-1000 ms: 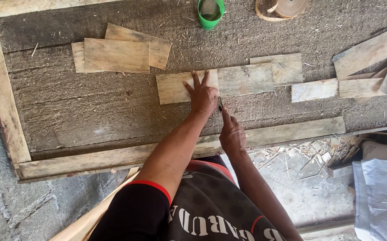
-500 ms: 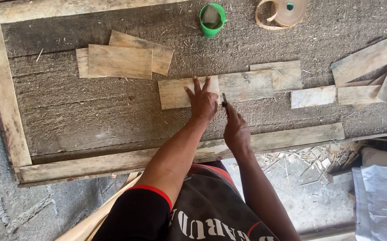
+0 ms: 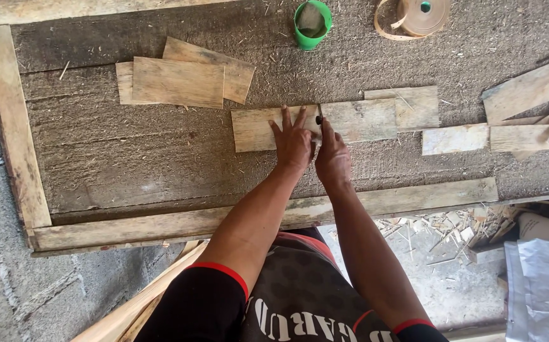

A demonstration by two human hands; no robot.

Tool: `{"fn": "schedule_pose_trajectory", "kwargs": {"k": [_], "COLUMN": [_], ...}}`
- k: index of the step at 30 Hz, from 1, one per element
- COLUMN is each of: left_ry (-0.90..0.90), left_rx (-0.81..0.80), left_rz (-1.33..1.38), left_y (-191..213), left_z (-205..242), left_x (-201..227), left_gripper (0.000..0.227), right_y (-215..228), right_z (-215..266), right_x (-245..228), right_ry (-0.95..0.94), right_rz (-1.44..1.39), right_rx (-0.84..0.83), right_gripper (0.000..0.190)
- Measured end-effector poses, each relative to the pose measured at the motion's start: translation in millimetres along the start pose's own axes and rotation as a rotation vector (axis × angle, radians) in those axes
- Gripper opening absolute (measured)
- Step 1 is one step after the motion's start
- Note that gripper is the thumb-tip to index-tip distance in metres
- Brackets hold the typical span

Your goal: The person is cutting and trimming thin pieces of wood veneer using a red utility knife on a workbench.

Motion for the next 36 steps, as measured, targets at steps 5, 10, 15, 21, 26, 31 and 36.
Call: {"fn": "schedule_pose_trajectory", "kwargs": {"k": [5, 10, 15, 21, 26, 31, 36], "left_ry": [-0.007, -0.036, -0.036, -0.027, -0.002, -0.032, -0.019], "left_rx": [0.03, 0.035, 0.008, -0.033, -0.082, -0.026, -0.078], "left_rz": [-0.025, 0.051, 0.086, 0.064, 0.009, 0.043, -0.013], "left_y": [-8, -4, 5, 7, 8, 5, 9], "left_z": [-2, 0, 4, 0, 4, 2, 3], "left_x": [-3, -1, 2, 3, 4, 2, 4], "left_gripper": [0.011, 0.009, 0.015, 0.017, 0.006, 0.018, 0.008], "right_y": [3, 9, 24, 35, 28, 34, 43], "right_z": [1, -5, -10, -11, 2, 13, 17], "right_x": [-1, -5, -9, -13, -5, -5, -9], "right_ry": [-0.015, -0.073, -0.074, -0.065, -0.079, -0.087, -0.09], "right_rz": [0.014, 0.032, 0.063, 0.029, -0.012, -0.015, 0.001], "right_rx": [-0.011, -0.096, -0.158, -0.168, -0.172, -0.21, -0.243], "right_gripper": [0.067, 0.067, 0.06, 0.046, 0.045, 0.045, 0.047]}}
Point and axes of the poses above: each hand's wrist, its own z-axis away from the middle knuckle, its own y-axis out of the back of the hand, x = y × z, the point moved 7 cm from there along -z, towards the middle knuckle, and after that the axes turned 7 degrees about z, right-handed, at the moved point
